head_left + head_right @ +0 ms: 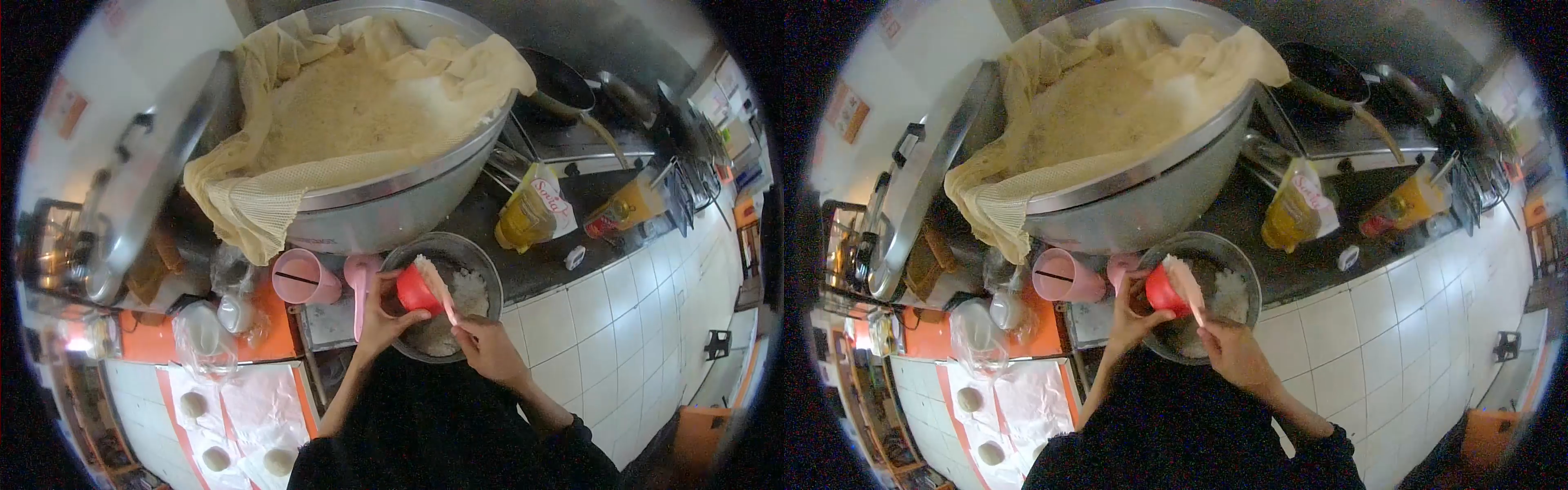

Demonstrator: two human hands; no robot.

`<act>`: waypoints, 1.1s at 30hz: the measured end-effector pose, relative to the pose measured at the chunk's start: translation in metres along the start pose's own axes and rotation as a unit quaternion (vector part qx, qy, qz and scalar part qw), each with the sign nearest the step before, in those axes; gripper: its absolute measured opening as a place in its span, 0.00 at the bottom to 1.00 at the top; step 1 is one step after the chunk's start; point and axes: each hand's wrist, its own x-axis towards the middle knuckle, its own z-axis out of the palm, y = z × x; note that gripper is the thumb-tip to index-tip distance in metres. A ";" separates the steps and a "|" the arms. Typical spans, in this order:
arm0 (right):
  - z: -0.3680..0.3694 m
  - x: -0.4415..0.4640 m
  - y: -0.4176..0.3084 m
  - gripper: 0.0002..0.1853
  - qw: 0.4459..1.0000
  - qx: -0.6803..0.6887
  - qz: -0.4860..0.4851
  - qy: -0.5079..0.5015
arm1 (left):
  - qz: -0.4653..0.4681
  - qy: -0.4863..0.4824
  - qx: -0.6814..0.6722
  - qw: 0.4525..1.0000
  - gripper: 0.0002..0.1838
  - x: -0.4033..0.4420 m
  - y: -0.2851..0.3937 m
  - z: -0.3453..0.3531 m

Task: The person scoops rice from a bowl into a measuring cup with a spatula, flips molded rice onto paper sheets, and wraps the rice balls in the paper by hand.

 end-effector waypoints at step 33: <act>-0.027 -0.023 0.004 0.14 0.997 -0.041 -0.048 -0.051 | -0.031 -0.099 -0.069 0.992 0.46 -0.005 0.022 -0.021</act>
